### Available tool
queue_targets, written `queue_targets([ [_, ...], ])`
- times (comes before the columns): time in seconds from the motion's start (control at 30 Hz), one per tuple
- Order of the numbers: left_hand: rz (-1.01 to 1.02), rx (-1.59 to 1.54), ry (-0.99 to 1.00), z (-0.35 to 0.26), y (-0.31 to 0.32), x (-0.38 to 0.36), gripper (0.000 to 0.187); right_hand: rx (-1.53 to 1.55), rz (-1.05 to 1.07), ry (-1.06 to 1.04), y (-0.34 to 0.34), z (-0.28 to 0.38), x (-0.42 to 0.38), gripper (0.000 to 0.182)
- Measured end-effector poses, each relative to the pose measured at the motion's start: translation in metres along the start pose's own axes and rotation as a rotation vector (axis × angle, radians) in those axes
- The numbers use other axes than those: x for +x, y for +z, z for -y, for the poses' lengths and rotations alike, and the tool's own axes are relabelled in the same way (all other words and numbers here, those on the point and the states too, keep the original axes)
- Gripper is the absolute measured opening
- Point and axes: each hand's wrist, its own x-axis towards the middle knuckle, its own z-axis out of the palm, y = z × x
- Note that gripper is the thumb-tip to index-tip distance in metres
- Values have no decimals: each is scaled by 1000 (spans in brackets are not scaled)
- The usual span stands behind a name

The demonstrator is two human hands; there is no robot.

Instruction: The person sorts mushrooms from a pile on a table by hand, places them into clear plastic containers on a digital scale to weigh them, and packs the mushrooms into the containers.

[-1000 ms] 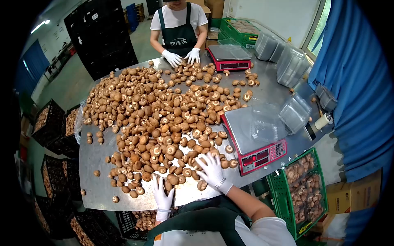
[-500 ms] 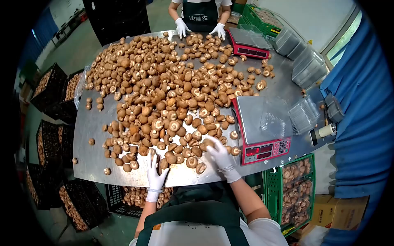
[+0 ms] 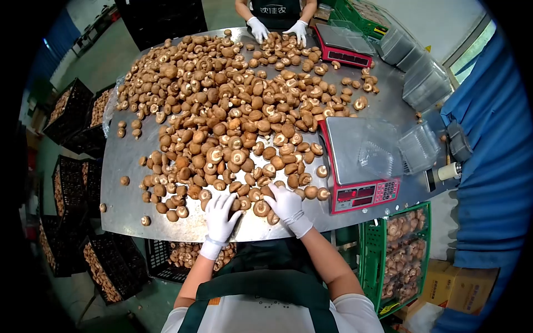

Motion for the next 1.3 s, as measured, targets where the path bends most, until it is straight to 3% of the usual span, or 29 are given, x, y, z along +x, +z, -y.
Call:
queue_targets([
  [0.07,-21,0,22,2,1,3,48,153,68,74,-8,-2,2,42],
  [0.13,-39,-226,-147,2,-6,4,47,303,132,165,-20,-11,-2,41],
  [0.2,-135,-440,-299,10,-9,-7,43,1077,277,570,-32,-23,-10,39],
  [0.27,-174,-813,-535,11,-32,-11,37,1228,242,581,-34,-34,-25,38],
  [0.33,-208,-869,-665,25,-55,-29,35,1625,167,570,-26,-44,-34,35],
  [0.37,-226,-892,-683,32,-69,-41,34,1628,140,733,-49,-19,-25,29],
  [0.4,-249,-913,-701,43,-80,-56,33,1626,148,728,-50,-19,-20,29],
  [0.47,-35,-710,-776,80,-93,-102,31,1070,180,421,-49,-18,-10,25],
  [0.5,102,-136,-546,81,-108,-111,30,847,137,329,-52,-12,-8,20],
  [0.53,119,114,-476,77,-115,-114,32,847,146,327,-56,-4,-6,20],
  [0.6,-14,156,-418,67,-116,-111,32,338,-37,-45,-64,10,-2,18],
  [0.67,-102,-146,-448,50,-107,-93,30,318,9,22,-66,19,-8,17],
  [0.7,-111,-242,-474,37,-99,-81,30,142,92,40,-70,23,-12,21],
  [0.77,-101,-243,-323,23,-75,-58,30,-101,226,65,-67,27,-22,39],
  [0.9,26,-160,-193,2,-33,-19,46,-170,191,2,-32,24,-42,60],
  [1.0,70,-130,-163,13,-9,-15,51,-127,190,29,-28,12,-46,60],
  [1.03,69,-176,-156,15,-8,-16,51,-38,309,111,-39,13,-44,65],
  [1.13,26,-416,-226,22,-11,-27,44,207,284,45,-53,16,-48,63],
  [1.17,78,-787,-469,22,-11,-31,41,315,353,91,-58,28,-47,60],
  [1.2,132,-1154,-719,23,-11,-34,39,250,333,-35,-53,33,-46,58],
  [1.23,124,-1338,-710,31,-6,-37,34,169,327,-86,-44,38,-46,59],
  [1.27,126,-1542,-899,29,-12,-33,32,87,322,-142,-34,42,-45,59],
  [1.3,145,-1672,-925,30,-12,-32,34,90,323,-143,-24,42,-43,59],
])
